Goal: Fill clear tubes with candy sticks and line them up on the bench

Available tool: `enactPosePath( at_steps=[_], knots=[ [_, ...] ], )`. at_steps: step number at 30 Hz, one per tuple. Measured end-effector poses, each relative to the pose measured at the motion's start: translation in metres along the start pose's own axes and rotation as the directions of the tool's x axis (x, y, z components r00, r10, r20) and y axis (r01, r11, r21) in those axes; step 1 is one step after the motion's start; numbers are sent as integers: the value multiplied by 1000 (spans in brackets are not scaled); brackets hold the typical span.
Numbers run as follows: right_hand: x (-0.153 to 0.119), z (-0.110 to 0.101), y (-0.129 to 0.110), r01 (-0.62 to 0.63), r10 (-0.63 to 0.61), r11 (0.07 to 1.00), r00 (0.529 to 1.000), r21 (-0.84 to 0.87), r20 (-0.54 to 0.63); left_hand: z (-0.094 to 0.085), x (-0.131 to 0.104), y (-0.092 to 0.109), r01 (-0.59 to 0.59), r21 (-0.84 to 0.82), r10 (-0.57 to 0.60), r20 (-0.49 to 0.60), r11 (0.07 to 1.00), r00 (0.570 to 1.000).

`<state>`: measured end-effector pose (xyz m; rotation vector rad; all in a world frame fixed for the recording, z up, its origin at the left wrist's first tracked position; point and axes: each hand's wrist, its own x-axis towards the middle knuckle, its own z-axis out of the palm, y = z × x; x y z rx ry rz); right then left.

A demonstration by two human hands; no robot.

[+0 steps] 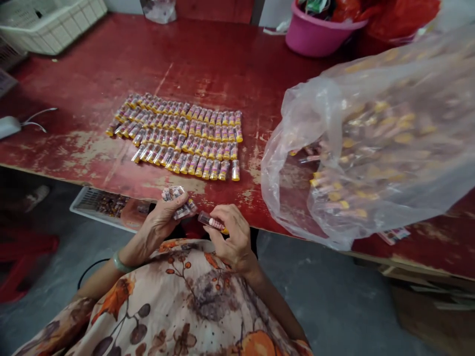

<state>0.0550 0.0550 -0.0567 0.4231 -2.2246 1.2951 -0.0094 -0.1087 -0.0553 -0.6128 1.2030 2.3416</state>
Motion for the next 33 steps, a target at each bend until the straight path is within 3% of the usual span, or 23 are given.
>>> enactPosePath(
  at_steps=[4, 9, 14, 23, 29, 33],
  knots=[
    [4, 5, -1, 58, -58, 998, 998, -1, 18, 1, -3, 2, 42, -12, -42, 1, 999, 999],
    [2, 9, 2, 165, -158, 972, 986, -169, 58, -1, -4, 0, 99, -20, -98, 38, 995, 994],
    [-2, 12, 2, 231, -215, 949, 972, -214, 94, 1, -6, -4, -14, -30, 15, 27, 999, 1000],
    [-8, 18, 1, 201, -182, 941, 979, -272, 94, 1, -11, -12, -68, 100, 65, 39, 993, 997],
    [3, 22, 5, 147, -144, 982, 989, -122, 30, 3, -13, -13, -46, 47, 38, 141, 998, 989],
    [7, 4, 7, 4, -44, 988, 968, 157, 249, 2, -11, -8, -25, -51, 30, 96, 998, 995]
  ],
)
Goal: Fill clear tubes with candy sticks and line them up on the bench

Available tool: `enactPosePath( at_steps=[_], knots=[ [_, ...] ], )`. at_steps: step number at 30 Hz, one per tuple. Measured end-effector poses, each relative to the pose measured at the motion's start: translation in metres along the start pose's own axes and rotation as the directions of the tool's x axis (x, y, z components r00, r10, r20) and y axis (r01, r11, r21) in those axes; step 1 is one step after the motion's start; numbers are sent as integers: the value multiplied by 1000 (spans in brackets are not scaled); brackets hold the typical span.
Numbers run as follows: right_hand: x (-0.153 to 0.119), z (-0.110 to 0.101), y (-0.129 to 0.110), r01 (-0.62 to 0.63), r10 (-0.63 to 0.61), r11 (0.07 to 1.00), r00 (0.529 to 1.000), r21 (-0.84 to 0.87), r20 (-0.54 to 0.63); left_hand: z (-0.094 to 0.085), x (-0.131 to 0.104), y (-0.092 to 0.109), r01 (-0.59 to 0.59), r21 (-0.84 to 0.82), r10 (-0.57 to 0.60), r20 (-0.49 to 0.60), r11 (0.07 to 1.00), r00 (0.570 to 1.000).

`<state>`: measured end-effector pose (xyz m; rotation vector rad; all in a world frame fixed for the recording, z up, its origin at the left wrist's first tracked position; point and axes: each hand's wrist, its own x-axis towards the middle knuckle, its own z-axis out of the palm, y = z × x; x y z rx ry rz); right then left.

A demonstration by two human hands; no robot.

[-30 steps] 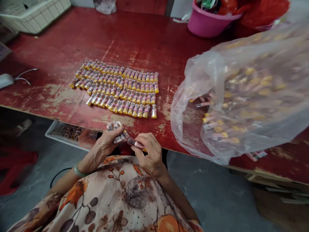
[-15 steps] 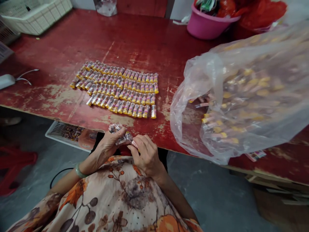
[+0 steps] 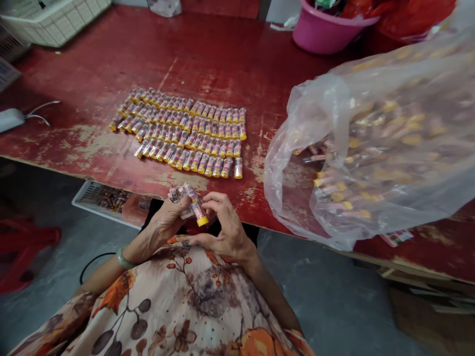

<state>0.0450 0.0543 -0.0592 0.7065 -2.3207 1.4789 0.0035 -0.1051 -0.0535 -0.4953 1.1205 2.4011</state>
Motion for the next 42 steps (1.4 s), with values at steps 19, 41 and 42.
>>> enactPosePath(
  at_steps=[19, 41, 42],
  knots=[
    [-14, 18, -11, 67, -158, 972, 895, -223, -417, 7, -15, -16, -7, 87, -4, 124, 996, 992],
    [-15, 23, 2, 97, -269, 896, 895, -433, -357, 2, -16, -10, 53, 115, -68, 127, 992, 990],
    [-15, 23, 1, 100, -276, 889, 896, -446, -349, 1, -16, -10, 62, 117, -76, 119, 991, 990]
  ],
)
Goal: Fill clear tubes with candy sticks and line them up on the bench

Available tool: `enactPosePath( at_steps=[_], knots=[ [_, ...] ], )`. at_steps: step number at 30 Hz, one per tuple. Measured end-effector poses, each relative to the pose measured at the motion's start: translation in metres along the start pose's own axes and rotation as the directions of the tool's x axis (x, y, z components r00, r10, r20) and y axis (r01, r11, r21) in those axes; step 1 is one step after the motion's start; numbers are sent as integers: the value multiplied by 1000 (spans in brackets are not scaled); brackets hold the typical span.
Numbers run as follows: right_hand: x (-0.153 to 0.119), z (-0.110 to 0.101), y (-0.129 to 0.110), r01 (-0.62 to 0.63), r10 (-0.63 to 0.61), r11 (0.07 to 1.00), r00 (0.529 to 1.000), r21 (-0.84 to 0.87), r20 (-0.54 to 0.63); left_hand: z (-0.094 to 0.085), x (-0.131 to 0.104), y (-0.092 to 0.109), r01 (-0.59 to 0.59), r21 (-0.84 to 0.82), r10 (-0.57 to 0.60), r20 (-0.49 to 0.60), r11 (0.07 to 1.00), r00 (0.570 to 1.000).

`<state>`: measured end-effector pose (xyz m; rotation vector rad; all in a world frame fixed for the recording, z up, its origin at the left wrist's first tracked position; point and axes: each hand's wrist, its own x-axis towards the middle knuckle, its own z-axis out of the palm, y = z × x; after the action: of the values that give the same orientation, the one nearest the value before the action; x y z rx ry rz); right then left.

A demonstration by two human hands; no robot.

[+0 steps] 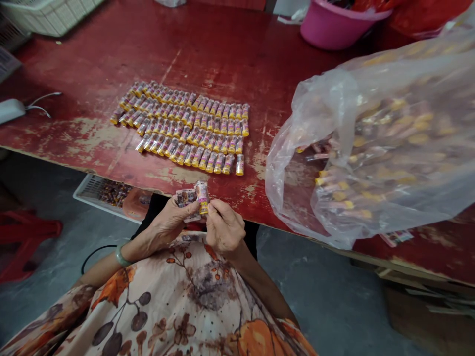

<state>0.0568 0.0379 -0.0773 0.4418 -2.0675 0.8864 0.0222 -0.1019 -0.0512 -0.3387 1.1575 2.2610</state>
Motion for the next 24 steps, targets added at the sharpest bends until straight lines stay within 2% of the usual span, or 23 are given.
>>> enactPosePath(
  at_steps=[8, 12, 14, 15, 17, 19, 21, 24],
  knots=[
    [4, 4, 0, 56, -51, 995, 997, -85, 61, -4, 1, 6, -37, 16, 38, -13, 999, 999],
    [2, 11, 4, 86, -89, 996, 991, 25, 98, -22, 4, 23, -90, 102, 102, -124, 991, 987],
    [0, 11, 6, 70, -75, 996, 991, 53, 110, -43, 9, 42, -184, 175, 220, -213, 967, 952],
    [-1, 11, 7, 62, -67, 997, 991, 45, 118, -56, 12, 54, -247, 233, 305, -259, 941, 916],
    [-4, 9, 9, 49, -51, 999, 990, 23, 132, -85, 22, 85, -342, 412, 489, -330, 844, 808],
    [-7, 8, 12, 41, -43, 999, 990, 23, 134, -112, 35, 119, -303, 620, 600, -348, 723, 720],
    [-9, 9, 14, 44, -49, 998, 991, 40, 128, -131, 48, 150, -204, 738, 615, -340, 644, 711],
    [-10, 12, 16, 64, -71, 996, 989, 58, 130, -142, 64, 182, -112, 773, 565, -349, 625, 748]
  ],
)
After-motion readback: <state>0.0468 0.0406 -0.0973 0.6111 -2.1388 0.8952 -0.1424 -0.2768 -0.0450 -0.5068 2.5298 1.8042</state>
